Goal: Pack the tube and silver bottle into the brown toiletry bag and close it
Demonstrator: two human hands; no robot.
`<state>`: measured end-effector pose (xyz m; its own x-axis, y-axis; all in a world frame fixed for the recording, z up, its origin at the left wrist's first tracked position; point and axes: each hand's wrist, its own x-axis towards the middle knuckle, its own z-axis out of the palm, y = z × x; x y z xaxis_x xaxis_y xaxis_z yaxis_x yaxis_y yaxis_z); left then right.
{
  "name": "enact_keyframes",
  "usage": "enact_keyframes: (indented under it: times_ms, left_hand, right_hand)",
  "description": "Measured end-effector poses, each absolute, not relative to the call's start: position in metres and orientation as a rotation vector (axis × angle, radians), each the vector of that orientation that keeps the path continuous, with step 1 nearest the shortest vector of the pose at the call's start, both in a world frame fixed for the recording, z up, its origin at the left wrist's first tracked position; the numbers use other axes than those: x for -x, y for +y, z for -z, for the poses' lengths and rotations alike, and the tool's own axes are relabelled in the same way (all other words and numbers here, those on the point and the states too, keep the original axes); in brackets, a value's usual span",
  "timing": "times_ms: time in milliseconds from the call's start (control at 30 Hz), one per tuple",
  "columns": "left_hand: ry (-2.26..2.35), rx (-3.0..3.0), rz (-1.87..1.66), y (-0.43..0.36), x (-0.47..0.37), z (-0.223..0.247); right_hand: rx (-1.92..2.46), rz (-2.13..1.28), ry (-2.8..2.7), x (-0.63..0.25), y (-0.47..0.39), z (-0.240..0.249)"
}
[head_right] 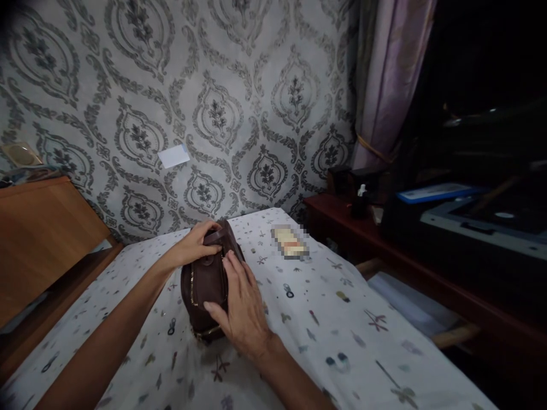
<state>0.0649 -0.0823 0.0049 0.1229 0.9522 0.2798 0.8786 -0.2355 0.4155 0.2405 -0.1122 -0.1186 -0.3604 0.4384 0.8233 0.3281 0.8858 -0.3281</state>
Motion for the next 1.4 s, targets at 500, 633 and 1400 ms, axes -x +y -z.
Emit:
enact_keyframes:
  times_ms: [500,633,1400]
  left_hand:
    - [1.987,-2.164,-0.927,-0.082,-0.073,-0.005]
    - [1.971,-2.032,-1.091,-0.078,-0.076,-0.003]
    - [1.78,-1.893,-1.395,-0.116,-0.032,0.022]
  right_hand:
    - [0.565,-0.057,-1.957,-0.236,-0.115,0.118]
    - [0.577,-0.102,-1.945,-0.237,-0.116,0.116]
    - [0.525,0.069,-2.04,-0.233,-0.118,0.11]
